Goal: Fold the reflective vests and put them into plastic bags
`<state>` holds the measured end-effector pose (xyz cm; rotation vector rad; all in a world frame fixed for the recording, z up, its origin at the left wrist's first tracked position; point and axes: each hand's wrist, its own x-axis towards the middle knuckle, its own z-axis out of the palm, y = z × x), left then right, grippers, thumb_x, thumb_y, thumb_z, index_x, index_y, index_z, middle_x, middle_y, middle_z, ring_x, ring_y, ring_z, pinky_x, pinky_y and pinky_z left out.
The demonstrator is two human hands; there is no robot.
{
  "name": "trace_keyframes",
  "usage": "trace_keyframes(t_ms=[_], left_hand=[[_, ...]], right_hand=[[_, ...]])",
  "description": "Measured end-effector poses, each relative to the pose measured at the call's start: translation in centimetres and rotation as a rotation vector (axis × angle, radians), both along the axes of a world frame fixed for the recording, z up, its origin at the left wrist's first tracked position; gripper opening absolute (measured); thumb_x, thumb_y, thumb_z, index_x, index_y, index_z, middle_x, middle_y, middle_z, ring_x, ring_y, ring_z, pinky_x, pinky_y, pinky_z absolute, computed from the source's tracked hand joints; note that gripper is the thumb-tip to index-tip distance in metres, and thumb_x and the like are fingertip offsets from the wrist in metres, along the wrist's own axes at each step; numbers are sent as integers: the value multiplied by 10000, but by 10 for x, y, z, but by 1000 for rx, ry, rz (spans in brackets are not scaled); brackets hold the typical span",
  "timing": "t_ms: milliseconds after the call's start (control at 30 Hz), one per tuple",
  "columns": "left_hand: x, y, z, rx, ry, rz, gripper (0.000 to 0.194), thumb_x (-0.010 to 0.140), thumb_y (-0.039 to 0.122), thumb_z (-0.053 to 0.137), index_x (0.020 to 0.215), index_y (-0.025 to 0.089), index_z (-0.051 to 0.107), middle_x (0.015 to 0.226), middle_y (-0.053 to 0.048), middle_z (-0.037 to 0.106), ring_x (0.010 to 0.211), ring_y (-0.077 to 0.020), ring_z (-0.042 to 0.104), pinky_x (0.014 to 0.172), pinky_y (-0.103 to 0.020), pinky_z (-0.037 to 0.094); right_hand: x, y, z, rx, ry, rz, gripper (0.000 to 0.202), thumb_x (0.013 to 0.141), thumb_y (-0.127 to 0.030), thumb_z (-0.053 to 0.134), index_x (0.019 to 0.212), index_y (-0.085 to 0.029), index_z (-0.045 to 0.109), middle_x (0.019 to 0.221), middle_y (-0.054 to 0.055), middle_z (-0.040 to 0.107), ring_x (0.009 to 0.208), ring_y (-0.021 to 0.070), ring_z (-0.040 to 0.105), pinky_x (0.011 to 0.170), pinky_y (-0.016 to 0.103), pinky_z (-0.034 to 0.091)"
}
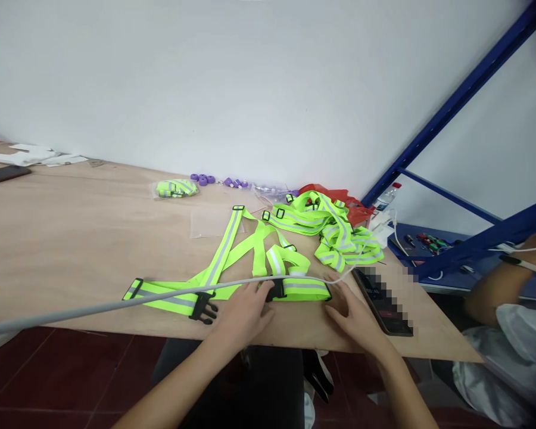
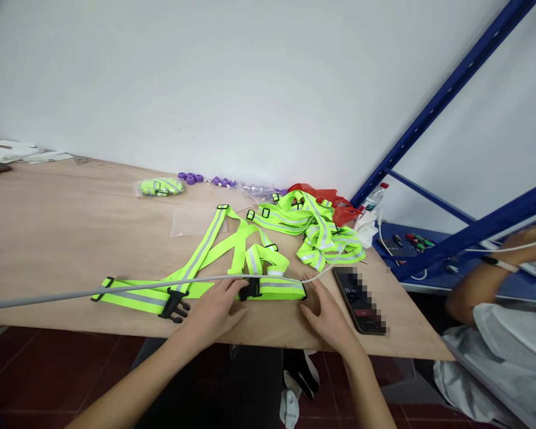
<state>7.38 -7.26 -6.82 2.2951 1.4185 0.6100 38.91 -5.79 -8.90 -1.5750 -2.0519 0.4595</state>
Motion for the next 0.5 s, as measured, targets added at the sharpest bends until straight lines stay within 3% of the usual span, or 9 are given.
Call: trace_keyframes(t_ms=[100, 200, 500], left_hand=[[7, 11, -1, -57, 35, 45, 523, 862, 241, 690, 1359, 217, 529, 1226, -126, 652, 1139, -330, 630, 917, -424, 522], [9, 18, -3, -74, -31, 29, 501, 868, 221, 677, 1350, 220, 538, 1230, -131, 658, 1133, -334, 639, 900, -409, 522], [-7, 19, 5, -104, -199, 5, 427, 883, 157, 627, 1301, 226, 573, 1273, -98, 654, 1156, -309, 636, 959, -420, 513]], right_hand=[[1, 6, -3, -95, 150, 19, 541, 859, -368, 631, 1374, -213, 570, 1400, 134, 630, 1326, 321, 575, 1150, 540, 420], [-5, 10, 2, -145, 221, 22, 484, 836, -374, 677, 1298, -228, 649, 1371, 109, 658, 1314, 324, 581, 1167, 542, 395], [-1, 5, 20, -131, 253, 90, 454, 851, -417, 712, 1274, -253, 701, 1333, 119, 660, 1286, 328, 588, 1125, 517, 439]])
